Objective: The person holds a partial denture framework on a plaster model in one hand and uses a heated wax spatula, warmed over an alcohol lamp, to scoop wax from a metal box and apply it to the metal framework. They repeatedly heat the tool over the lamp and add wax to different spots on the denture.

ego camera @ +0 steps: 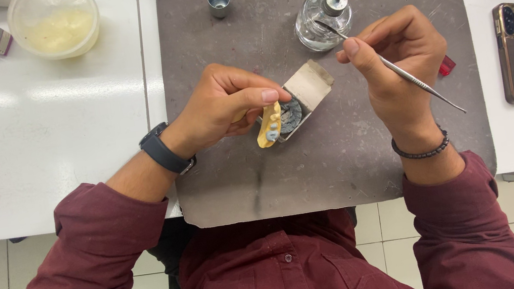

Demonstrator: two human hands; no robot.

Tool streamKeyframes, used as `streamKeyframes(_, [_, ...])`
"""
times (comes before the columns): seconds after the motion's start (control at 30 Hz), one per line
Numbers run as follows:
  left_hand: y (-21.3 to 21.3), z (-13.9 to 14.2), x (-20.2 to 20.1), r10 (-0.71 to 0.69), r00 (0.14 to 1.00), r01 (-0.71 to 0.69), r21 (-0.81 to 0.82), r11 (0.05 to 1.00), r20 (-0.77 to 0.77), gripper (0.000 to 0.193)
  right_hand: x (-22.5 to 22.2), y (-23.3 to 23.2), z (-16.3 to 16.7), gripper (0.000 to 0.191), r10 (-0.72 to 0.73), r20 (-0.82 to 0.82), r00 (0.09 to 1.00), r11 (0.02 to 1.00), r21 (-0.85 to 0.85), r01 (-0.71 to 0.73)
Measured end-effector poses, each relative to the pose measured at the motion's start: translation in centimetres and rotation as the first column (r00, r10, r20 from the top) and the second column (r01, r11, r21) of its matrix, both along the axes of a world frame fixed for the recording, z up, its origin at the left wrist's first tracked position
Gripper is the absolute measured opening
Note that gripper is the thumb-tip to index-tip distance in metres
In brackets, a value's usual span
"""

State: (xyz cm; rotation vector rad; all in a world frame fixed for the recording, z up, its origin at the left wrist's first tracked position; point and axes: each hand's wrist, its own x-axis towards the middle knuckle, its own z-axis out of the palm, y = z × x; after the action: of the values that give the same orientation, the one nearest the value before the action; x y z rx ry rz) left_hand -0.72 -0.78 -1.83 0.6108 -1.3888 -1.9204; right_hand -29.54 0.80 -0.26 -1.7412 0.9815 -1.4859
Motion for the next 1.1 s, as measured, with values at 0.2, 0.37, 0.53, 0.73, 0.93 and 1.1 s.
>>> streamKeyframes(0.2, [0.1,-0.1,-0.1,-0.034,0.999,0.034,-0.018,0.999,0.014,0.023,-0.1,0.0,-0.1,0.023,-0.018,-0.025,1.000,1.000,-0.013,0.018])
streamKeyframes(0.37, [-0.2,-0.2,-0.3,0.080,0.997,-0.080,-0.058,0.995,-0.004,0.024,-0.4,-0.3,-0.2,0.023,-0.018,0.002,1.000,1.000,-0.021,0.018])
streamKeyframes(0.53, [-0.6,-0.3,-0.5,0.233,0.972,-0.235,-0.094,0.968,-0.029,0.025,-1.0,-0.7,-0.2,0.023,-0.029,0.035,0.999,0.999,-0.025,0.030])
streamKeyframes(0.73, [-0.6,-0.4,-0.5,0.328,0.944,-0.329,-0.091,0.940,-0.020,0.025,-1.7,-1.3,-0.4,0.022,-0.064,-0.055,0.996,0.996,-0.061,0.061])
streamKeyframes(0.93, [-0.6,-0.2,-0.8,0.403,0.915,-0.402,-0.087,0.912,0.002,0.024,-3.1,-2.0,-0.6,0.014,-0.200,-0.212,0.957,0.977,-0.118,0.178])
streamKeyframes(1.1, [-0.7,0.0,-0.8,0.502,0.863,-0.493,-0.129,0.861,0.052,0.024,-3.5,-2.7,-0.5,0.008,-0.332,-0.368,0.868,0.938,-0.230,0.261])
